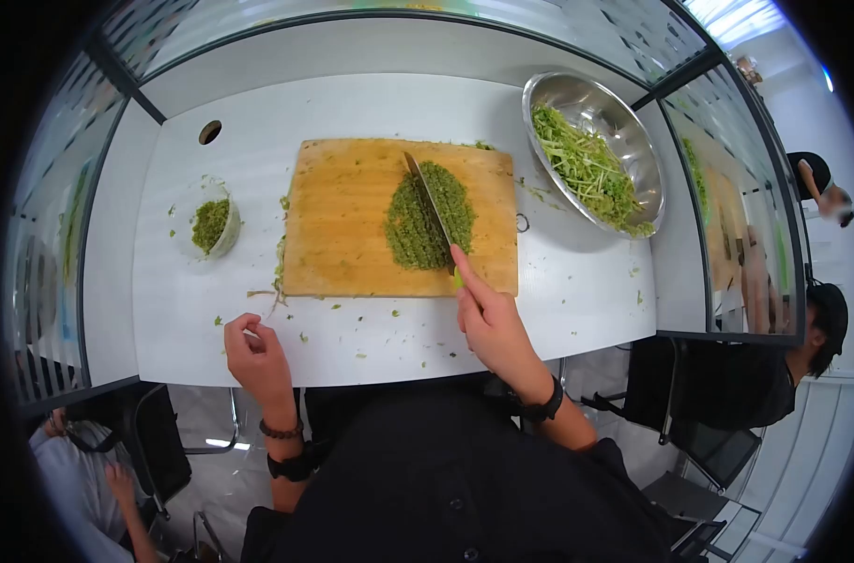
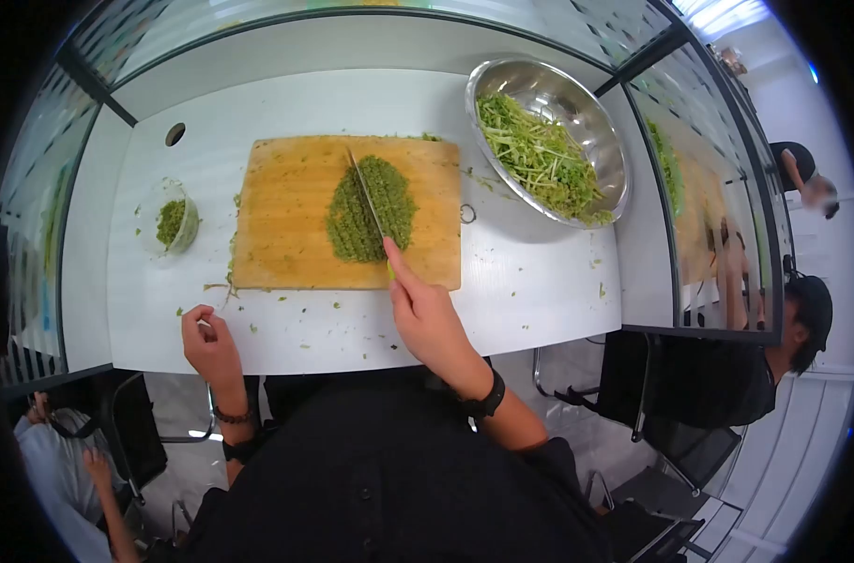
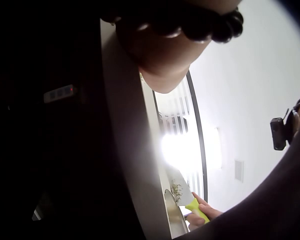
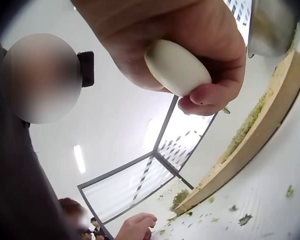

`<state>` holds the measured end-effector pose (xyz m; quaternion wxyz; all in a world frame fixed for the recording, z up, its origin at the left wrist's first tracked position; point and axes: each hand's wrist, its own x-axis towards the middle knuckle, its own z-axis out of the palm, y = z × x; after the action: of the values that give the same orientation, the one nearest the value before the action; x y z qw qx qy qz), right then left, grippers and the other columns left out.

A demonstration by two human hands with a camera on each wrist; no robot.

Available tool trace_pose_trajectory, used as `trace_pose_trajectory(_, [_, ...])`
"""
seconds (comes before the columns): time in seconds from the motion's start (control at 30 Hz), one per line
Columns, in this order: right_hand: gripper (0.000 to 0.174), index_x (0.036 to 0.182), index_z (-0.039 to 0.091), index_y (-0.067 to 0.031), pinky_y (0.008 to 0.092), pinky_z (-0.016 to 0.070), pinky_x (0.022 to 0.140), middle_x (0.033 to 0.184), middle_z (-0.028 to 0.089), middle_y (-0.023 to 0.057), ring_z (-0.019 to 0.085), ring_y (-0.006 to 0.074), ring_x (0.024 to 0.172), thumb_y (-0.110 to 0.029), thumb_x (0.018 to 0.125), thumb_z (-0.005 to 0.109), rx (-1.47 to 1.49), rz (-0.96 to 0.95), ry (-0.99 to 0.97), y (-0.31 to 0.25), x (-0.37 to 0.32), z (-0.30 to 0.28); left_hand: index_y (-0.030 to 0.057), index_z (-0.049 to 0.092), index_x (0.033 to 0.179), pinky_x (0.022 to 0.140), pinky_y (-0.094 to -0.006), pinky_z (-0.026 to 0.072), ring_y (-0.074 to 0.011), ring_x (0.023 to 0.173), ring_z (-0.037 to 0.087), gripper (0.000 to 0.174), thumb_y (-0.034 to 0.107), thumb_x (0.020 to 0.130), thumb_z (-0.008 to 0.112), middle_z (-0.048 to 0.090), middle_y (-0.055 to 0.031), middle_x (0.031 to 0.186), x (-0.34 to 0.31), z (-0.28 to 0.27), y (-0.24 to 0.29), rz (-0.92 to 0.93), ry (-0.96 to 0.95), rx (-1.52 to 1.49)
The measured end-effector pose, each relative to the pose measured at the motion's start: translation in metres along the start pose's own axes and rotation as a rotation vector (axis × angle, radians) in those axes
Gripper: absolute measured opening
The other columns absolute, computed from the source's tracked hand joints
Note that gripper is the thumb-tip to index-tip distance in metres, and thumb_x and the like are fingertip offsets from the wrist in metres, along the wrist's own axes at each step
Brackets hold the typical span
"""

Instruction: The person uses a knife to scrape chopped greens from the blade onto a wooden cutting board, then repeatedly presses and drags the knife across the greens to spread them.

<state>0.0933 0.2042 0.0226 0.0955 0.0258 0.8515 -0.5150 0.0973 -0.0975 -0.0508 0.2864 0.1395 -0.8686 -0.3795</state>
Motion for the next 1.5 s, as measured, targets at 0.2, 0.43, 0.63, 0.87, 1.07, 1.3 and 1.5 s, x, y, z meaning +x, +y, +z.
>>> trace_pose_trajectory(0.2, [0.055,0.156,0.038,-0.0158,0.0268,0.0433,0.058,0.062,0.047,0.0020,0.046,0.0095,0.055,-0.008,0.101,0.045,0.145,0.034,0.096,-0.012,-0.002,-0.020,0.0000,0.061,0.095,0.050,-0.0260,0.0341,-0.0084,0.054,0.038,0.008,-0.004,0.088,0.059,0.057,-0.0015,0.082,-0.001,-0.003,-0.002,0.004,-0.012,0.009])
trace_pose_trajectory(0.43, [0.054,0.156,0.038,-0.0177,0.0262,0.0416,0.051,0.060,0.048,-0.0004,0.042,0.0073,0.049,-0.009,0.103,0.043,0.177,0.114,0.086,0.000,0.004,-0.025,0.0002,0.061,0.096,0.050,-0.0244,0.0338,-0.0067,0.054,0.037,0.010,-0.005,0.087,0.059,0.057,-0.0004,0.082,-0.001,-0.002,-0.004,-0.001,-0.013,-0.001])
trace_pose_trajectory(0.63, [0.053,0.155,0.040,-0.0175,0.0255,0.0392,0.047,0.059,0.047,-0.0022,0.040,0.0058,0.048,-0.010,0.103,0.044,0.188,0.164,0.089,0.004,0.012,-0.031,0.0001,0.061,0.096,0.050,-0.0240,0.0339,-0.0066,0.054,0.037,0.011,-0.005,0.087,0.059,0.058,-0.0008,0.084,-0.001,-0.001,-0.002,-0.013,-0.020,-0.021])
trace_pose_trajectory(0.87, [0.053,0.154,0.041,-0.0158,0.0262,0.0386,0.048,0.058,0.048,-0.0016,0.041,0.0063,0.048,-0.011,0.102,0.047,0.164,0.098,0.169,0.001,0.007,-0.040,0.0003,0.061,0.096,0.051,-0.0252,0.0353,-0.0080,0.054,0.038,0.010,-0.004,0.087,0.059,0.060,-0.0018,0.085,0.000,-0.003,-0.003,-0.007,-0.027,0.006])
trace_pose_trajectory(1.07, [0.052,0.153,0.043,-0.0162,0.0261,0.0386,0.049,0.057,0.045,0.0018,0.040,0.0082,0.047,-0.009,0.101,0.048,-0.029,0.043,0.184,0.029,0.015,-0.040,0.0004,0.061,0.096,0.051,-0.0254,0.0350,-0.0081,0.054,0.038,0.010,-0.004,0.087,0.059,0.060,-0.0019,0.086,0.000,-0.002,-0.003,0.004,-0.031,0.019])
trace_pose_trajectory(1.3, [0.055,0.152,0.044,-0.0198,0.0311,0.0420,0.053,0.056,0.045,0.0136,0.043,0.0155,0.047,-0.009,0.099,0.052,-0.108,0.028,0.067,0.004,0.007,-0.040,0.0002,0.061,0.097,0.051,-0.0248,0.0341,-0.0074,0.056,0.037,0.011,-0.004,0.088,0.059,0.058,-0.0015,0.084,0.000,-0.002,-0.002,-0.034,-0.042,0.019])
trace_pose_trajectory(1.5, [0.056,0.154,0.041,-0.0188,0.0322,0.0444,0.055,0.059,0.049,0.0124,0.049,0.0154,0.049,-0.009,0.099,0.051,0.141,-0.048,-0.187,-0.008,-0.005,-0.009,0.0001,0.061,0.097,0.052,-0.0247,0.0340,-0.0072,0.056,0.037,0.010,-0.004,0.088,0.059,0.056,-0.0010,0.083,0.000,-0.003,0.001,-0.039,-0.049,0.035])
